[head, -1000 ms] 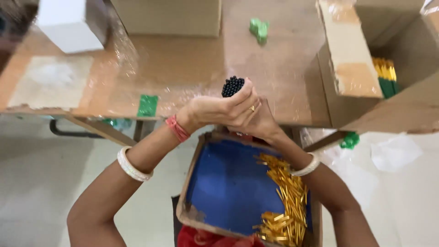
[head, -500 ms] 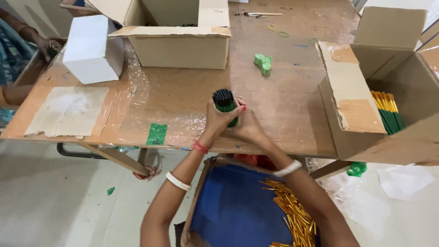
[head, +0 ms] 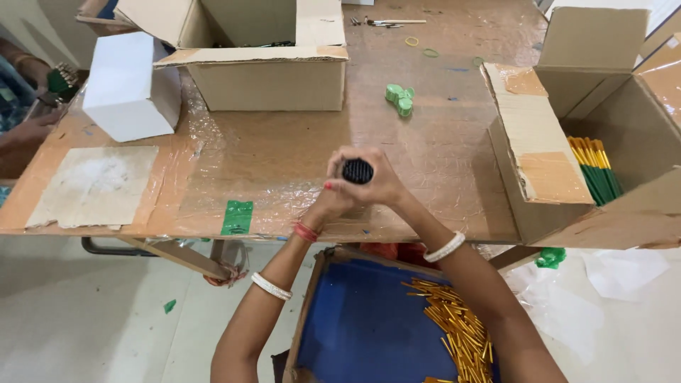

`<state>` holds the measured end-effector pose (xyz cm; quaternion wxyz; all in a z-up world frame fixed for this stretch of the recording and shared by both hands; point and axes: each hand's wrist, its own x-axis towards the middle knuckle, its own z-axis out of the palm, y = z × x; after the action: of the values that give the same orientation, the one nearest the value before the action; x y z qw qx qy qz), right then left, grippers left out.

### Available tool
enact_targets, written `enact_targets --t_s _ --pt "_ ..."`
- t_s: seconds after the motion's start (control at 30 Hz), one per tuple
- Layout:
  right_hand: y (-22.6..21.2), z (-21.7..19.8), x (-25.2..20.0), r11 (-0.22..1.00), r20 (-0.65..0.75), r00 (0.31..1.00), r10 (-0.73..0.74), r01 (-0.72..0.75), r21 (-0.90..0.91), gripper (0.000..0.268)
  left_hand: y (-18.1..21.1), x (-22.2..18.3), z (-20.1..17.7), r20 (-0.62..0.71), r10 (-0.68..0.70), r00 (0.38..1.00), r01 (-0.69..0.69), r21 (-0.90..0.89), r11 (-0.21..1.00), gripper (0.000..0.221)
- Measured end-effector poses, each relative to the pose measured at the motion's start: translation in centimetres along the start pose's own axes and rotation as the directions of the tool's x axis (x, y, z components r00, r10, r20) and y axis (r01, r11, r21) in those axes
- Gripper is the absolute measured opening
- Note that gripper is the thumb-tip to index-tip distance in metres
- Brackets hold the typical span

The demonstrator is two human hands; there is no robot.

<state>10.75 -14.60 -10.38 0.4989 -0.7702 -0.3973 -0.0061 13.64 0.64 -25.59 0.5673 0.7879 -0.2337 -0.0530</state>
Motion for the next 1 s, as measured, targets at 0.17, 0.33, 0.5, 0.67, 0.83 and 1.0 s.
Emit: enact_targets --t_s 0.17,0.33,0.5,0.67,0.83,1.0 --pt "0.0 -0.7 1.3 0.958 -0.076 0.991 -0.107 0.123 0.258 0.022 8.9 -1.0 0.6 -0.372 0.255 0.893 -0.236 0.096 0.967 0.075" --pt "0.8 -1.0 0.3 0.860 -0.054 0.999 0.008 0.020 0.511 0.017 7.8 -0.2 -0.1 -0.239 0.089 0.967 -0.107 -0.065 0.992 0.095" --pt "1.7 1.2 -0.6 0.873 -0.216 0.970 0.113 0.007 0.487 0.008 9.6 -1.1 0.0 -0.255 0.186 0.949 -0.234 -0.172 0.957 0.097" --pt "2.3 1.1 1.0 0.882 -0.335 0.939 0.076 0.094 0.461 0.012 13.3 -5.7 -3.6 -0.252 -0.147 0.957 0.150 -0.008 0.989 0.080" --pt "0.0 -1.3 5.0 0.762 -0.344 0.938 -0.043 0.253 0.596 0.013 11.9 -10.8 -16.1 -0.678 0.181 0.712 0.030 0.287 0.957 0.072" --pt "-0.3 3.1 6.2 0.949 -0.351 0.917 -0.190 0.264 0.174 0.024 7.5 -10.5 -29.1 -0.866 0.430 0.254 0.476 0.499 0.724 0.098"
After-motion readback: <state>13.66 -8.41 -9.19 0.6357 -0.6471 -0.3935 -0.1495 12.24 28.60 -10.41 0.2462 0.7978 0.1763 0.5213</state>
